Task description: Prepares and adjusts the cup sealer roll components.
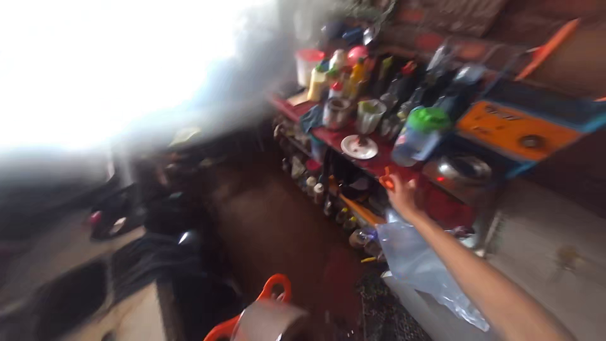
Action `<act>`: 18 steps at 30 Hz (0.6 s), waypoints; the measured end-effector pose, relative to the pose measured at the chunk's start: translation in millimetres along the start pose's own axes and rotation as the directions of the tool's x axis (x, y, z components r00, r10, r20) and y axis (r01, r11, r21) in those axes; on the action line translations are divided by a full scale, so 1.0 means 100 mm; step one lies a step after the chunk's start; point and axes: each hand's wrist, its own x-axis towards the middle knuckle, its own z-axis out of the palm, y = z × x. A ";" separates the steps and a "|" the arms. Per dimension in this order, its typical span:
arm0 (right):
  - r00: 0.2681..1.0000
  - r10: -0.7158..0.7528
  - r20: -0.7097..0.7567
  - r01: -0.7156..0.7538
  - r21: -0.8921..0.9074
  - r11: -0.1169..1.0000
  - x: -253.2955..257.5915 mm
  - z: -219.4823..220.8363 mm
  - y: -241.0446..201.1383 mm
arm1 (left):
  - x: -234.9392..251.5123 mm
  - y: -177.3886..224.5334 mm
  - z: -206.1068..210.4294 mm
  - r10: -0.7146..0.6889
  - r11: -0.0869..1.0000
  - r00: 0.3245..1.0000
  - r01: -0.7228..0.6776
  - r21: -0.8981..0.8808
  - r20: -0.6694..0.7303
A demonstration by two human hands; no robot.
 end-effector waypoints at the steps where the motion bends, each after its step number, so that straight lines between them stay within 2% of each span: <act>1: 0.999 0.012 0.038 -0.012 0.006 1.000 0.14 0.17 0.12 | -0.08 0.00 0.15 0.034 0.999 0.998 -0.035 -0.005 -0.053; 2: 0.995 0.046 0.093 -0.047 0.012 0.999 0.27 0.30 0.21 | -0.12 0.00 0.33 0.080 0.997 0.991 -0.081 -0.008 -0.105; 3: 0.986 0.099 0.132 -0.100 0.000 0.995 0.38 0.38 0.26 | -0.13 -0.02 0.47 0.104 0.994 0.990 -0.108 -0.034 -0.099; 5: 0.954 0.227 0.197 -0.225 -0.036 0.974 0.52 0.49 0.33 | -0.18 -0.16 0.51 0.111 0.989 0.987 -0.121 -0.088 -0.117; 6: 0.945 0.254 0.209 -0.252 -0.034 0.967 0.53 0.51 0.32 | -0.22 -0.23 0.49 0.126 0.989 0.979 -0.137 -0.061 -0.158; 7: 0.953 0.228 0.199 -0.233 0.003 0.972 0.45 0.51 0.28 | -0.25 -0.28 0.50 0.138 0.989 0.970 -0.144 -0.016 -0.200; 8: 0.976 0.143 0.161 -0.160 0.099 0.982 0.28 0.45 0.20 | -0.26 -0.32 0.52 0.140 0.990 0.963 -0.138 0.027 -0.229; 10: 0.994 -0.089 0.058 0.059 0.399 0.915 -0.35 0.21 -0.10 | -0.24 -0.38 0.59 0.136 0.986 0.951 -0.103 0.128 -0.278; 11: 0.980 -0.192 0.046 0.131 0.578 0.805 -0.78 0.04 -0.31 | -0.21 -0.41 0.62 0.118 0.985 0.946 -0.074 0.156 -0.303; 12: 0.951 -0.304 0.050 0.165 0.751 0.639 -1.23 -0.12 -0.50 | -0.18 -0.44 0.62 0.096 0.982 0.940 -0.036 0.185 -0.327; 13: 0.903 -0.415 0.108 0.118 0.868 0.482 -1.67 -0.28 -0.66 | -0.15 -0.49 0.62 0.069 0.976 0.934 0.010 0.219 -0.351; 14: 0.846 -0.493 0.202 0.024 0.910 0.413 -2.08 -0.44 -0.79 | -0.12 -0.55 0.62 0.040 0.962 0.923 0.069 0.265 -0.383; 15: 0.815 -0.493 0.306 -0.079 0.900 0.429 -2.44 -0.58 -0.90 | -0.08 -0.61 0.59 0.003 0.944 0.918 0.129 0.304 -0.397; 16: 0.818 -0.410 0.403 -0.187 0.861 0.473 -2.73 -0.68 -1.03 | -0.03 -0.67 0.57 -0.045 0.924 0.920 0.186 0.333 -0.390; 17: 0.839 -0.278 0.467 -0.292 0.819 0.494 -2.94 -0.72 -1.14 | 0.02 -0.72 0.56 -0.094 0.907 0.923 0.234 0.351 -0.372; 18: 0.875 -0.141 0.462 -0.353 0.811 0.468 -3.08 -0.72 -1.21 | 0.07 -0.76 0.57 -0.130 0.878 0.919 0.281 0.387 -0.372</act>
